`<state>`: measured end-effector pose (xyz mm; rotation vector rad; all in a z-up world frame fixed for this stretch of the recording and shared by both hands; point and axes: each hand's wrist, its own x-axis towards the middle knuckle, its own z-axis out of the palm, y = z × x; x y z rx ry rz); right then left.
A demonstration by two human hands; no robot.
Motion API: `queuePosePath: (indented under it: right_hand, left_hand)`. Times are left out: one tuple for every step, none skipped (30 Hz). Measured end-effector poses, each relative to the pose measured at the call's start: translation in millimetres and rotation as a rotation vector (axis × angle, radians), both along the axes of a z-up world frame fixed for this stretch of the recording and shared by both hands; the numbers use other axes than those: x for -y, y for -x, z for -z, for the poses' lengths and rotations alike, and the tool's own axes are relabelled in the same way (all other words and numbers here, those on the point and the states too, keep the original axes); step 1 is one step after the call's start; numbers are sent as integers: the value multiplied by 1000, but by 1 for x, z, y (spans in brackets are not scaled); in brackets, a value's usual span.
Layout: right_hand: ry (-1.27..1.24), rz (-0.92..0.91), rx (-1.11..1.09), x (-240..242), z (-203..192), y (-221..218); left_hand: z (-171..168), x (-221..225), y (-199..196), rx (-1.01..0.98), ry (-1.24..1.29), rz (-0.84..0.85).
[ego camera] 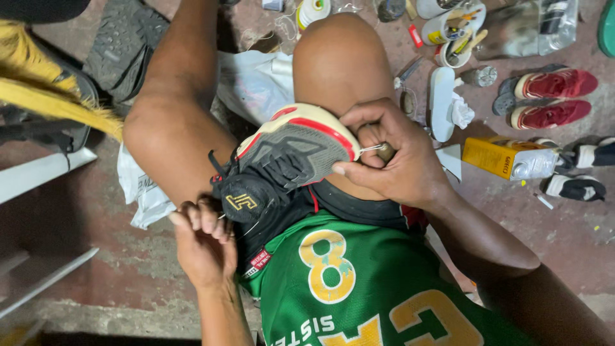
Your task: The person repairs a sneaker by hand-stitching the sole to the upper using white thread and an awl tool while holding the shoe on their knee.
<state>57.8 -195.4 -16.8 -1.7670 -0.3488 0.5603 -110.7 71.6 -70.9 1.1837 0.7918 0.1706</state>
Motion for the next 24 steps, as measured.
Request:
queuePosePath:
  right_hand:
    - [0,9,-16,-1,-1,3]
    - [4,14,-34,-2,-2,5]
    - [6,26,-22,-3,-2,5]
    - [3,32,-18,-5,-2,5]
    - [-1,39,-14,-5,-3,6]
    - [9,35,-14,-6,-2,6]
    - [19,32,-14,-7,-3,6]
    - [35,44,-23,-7,-3,8]
    - [10,41,-17,-7,-2,9]
    - [-11,40,-9,-8,1,10]
    - [-32,39,-1,-8,3,12]
    - [-35,49,-10,-8,5,12]
    - [-38,60,-19,-10,7,14]
    - [-40,70,-36,-11,9,17]
    - [-49,66,-30,-11,11,17]
    - [-59,62,-25,-11,12,17]
    - [-70,58,-19,-11,11,16]
    - [-30,30,-4,-11,9,14]
    - [10,1,11,-10,5,12]
    - [52,-25,27,-8,-1,8]
    - [117,-50,7,-5,-7,5]
    - [177,-85,-21,-2,-14,2]
    - [238,-121,-48,1,-20,0]
    - [283,-174,0,5,-26,-2]
  left_hand:
    - [-3,3,-2,-91,-184,106]
    - [-7,6,-4,-181,-366,208]
    - [-10,8,-7,-268,-549,309]
    - [-14,10,-9,-220,-675,382]
    - [-17,11,-11,-168,-799,456]
    - [-17,10,-15,-108,-932,517]
    - [-16,10,-17,-112,-906,497]
    - [-15,8,-18,-116,-874,496]
    - [-12,5,-17,-120,-842,495]
    - [-8,1,-15,-124,-782,463]
    - [-3,-4,-11,-129,-723,432]
    - [4,-5,-8,-138,-668,386]
    - [11,-6,-6,-100,-634,360]
    - [16,-8,-1,-70,-597,336]
    - [20,-8,3,-40,-561,312]
    - [22,-7,5,-57,-558,298]
    - [23,-5,6,-75,-554,285]
    - [24,-4,2,-78,-549,274]
    - [21,-5,0,-78,-597,313]
    - [15,-5,-2,-76,-643,353]
    - [9,-5,-6,-74,-690,393]
    - [4,-2,-6,-92,-688,399]
    - [0,1,-8,-111,-687,404]
    - [-3,3,-9,-131,-687,412]
